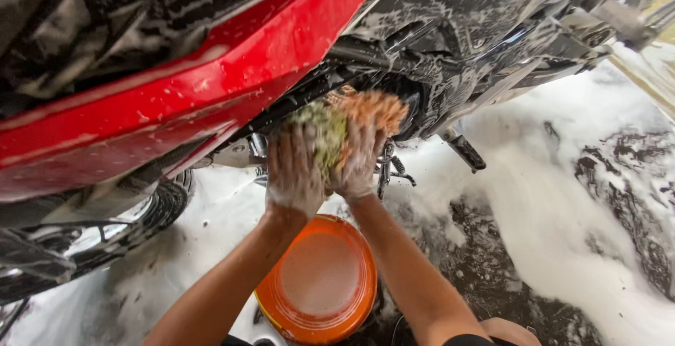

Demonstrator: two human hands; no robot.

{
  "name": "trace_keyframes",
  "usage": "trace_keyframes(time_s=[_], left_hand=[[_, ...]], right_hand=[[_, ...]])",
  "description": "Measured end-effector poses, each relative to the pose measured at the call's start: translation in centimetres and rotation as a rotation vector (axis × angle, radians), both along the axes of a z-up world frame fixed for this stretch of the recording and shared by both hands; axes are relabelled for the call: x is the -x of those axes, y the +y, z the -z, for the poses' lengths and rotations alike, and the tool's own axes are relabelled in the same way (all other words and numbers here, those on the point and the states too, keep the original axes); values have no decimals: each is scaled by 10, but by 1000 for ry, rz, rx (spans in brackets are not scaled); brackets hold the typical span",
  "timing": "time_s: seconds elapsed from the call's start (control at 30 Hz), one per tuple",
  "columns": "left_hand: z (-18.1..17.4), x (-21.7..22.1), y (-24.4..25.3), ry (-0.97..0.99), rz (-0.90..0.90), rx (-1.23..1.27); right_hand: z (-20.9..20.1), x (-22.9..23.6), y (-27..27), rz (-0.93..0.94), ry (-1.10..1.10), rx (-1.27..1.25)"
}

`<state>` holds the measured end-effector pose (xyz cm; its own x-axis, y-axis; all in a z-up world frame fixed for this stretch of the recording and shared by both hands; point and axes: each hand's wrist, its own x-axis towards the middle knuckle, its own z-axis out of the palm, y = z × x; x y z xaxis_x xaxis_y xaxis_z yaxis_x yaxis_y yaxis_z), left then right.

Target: The person washes a motorcycle by hand with sponges and soapy water. They scrub the engine components, front fairing, and front wheel, dipping the sponges into a bucket of soapy water between actions.

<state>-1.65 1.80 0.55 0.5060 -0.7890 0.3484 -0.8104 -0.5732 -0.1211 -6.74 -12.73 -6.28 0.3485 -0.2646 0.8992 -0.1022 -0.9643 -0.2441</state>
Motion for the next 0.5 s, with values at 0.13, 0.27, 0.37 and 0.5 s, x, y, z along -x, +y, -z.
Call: trace_keyframes(time_s=[0.13,0.27,0.37,0.5], left_hand=[[26,-1,6,80,-55,-29],[52,-3,7,-134,188,8],[70,2,7,-376,230,108],[60,-16,-7,-349,117,254]], right_hand=[[46,-4,32,-155,7,-451],[40,7,17,456,434,194],[45,-14,-20,329,16,-68],[30,-29,-51,415,-137,-429]])
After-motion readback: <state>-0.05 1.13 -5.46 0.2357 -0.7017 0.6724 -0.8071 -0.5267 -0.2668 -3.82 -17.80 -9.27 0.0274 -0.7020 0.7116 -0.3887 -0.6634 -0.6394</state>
